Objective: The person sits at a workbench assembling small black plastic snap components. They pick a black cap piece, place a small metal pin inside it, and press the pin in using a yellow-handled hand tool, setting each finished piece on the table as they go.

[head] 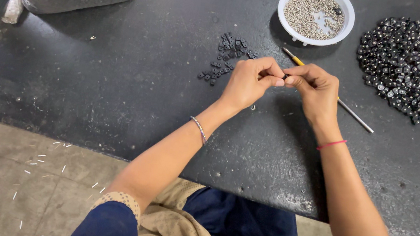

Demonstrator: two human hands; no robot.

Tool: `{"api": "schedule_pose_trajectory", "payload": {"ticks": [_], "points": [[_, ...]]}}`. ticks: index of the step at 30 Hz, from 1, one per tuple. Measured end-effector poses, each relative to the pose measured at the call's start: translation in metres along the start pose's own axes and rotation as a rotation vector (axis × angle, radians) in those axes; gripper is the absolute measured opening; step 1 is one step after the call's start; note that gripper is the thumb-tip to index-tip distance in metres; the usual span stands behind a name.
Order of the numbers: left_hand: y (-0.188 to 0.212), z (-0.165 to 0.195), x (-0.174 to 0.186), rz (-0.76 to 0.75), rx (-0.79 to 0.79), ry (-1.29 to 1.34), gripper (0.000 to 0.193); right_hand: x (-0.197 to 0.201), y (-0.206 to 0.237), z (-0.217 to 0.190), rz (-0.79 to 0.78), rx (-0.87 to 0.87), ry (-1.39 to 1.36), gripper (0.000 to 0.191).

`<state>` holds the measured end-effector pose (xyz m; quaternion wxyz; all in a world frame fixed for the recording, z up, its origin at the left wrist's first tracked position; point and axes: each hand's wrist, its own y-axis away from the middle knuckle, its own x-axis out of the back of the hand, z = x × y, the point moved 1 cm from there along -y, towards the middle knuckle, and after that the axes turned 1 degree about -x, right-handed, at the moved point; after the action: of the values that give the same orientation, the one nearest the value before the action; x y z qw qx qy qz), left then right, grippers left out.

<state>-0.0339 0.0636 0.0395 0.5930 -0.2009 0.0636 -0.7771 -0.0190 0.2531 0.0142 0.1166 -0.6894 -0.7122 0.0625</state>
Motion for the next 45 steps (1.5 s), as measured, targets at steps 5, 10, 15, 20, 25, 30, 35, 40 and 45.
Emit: {"api": "schedule_pose_trajectory", "payload": {"ticks": [5,10,15,20,25,30,35,40,45], "points": [[0.0,0.001,-0.004,0.009,0.023,0.028,0.009,0.002,-0.001,0.006,0.011,0.016,0.129,0.01],[0.001,-0.001,-0.003,0.008,0.031,0.017,0.01,-0.001,-0.001,0.007,0.011,0.027,0.138,0.008],[-0.004,-0.013,-0.001,-0.055,0.135,0.091,0.011,0.004,-0.006,-0.004,-0.056,0.002,0.076,0.011],[-0.011,-0.026,0.006,-0.03,0.183,0.342,0.017,0.029,-0.006,-0.019,0.191,-0.012,0.373,0.012],[-0.015,-0.028,0.02,-0.015,0.253,0.4,0.023,0.033,-0.002,-0.018,0.197,0.124,0.906,0.013],[-0.014,-0.037,0.025,-0.092,0.249,0.532,0.041,0.03,-0.002,-0.014,0.23,0.124,0.932,0.013],[-0.019,-0.058,0.03,-0.092,0.3,0.668,0.034,0.019,0.0,-0.023,0.263,0.114,0.668,0.017],[-0.022,-0.073,0.037,-0.059,0.366,0.714,0.034,0.003,0.003,-0.035,0.189,0.102,0.7,0.017],[-0.022,-0.078,0.041,-0.014,0.384,0.668,0.033,-0.002,0.004,-0.04,0.16,0.223,0.614,0.021]]}}
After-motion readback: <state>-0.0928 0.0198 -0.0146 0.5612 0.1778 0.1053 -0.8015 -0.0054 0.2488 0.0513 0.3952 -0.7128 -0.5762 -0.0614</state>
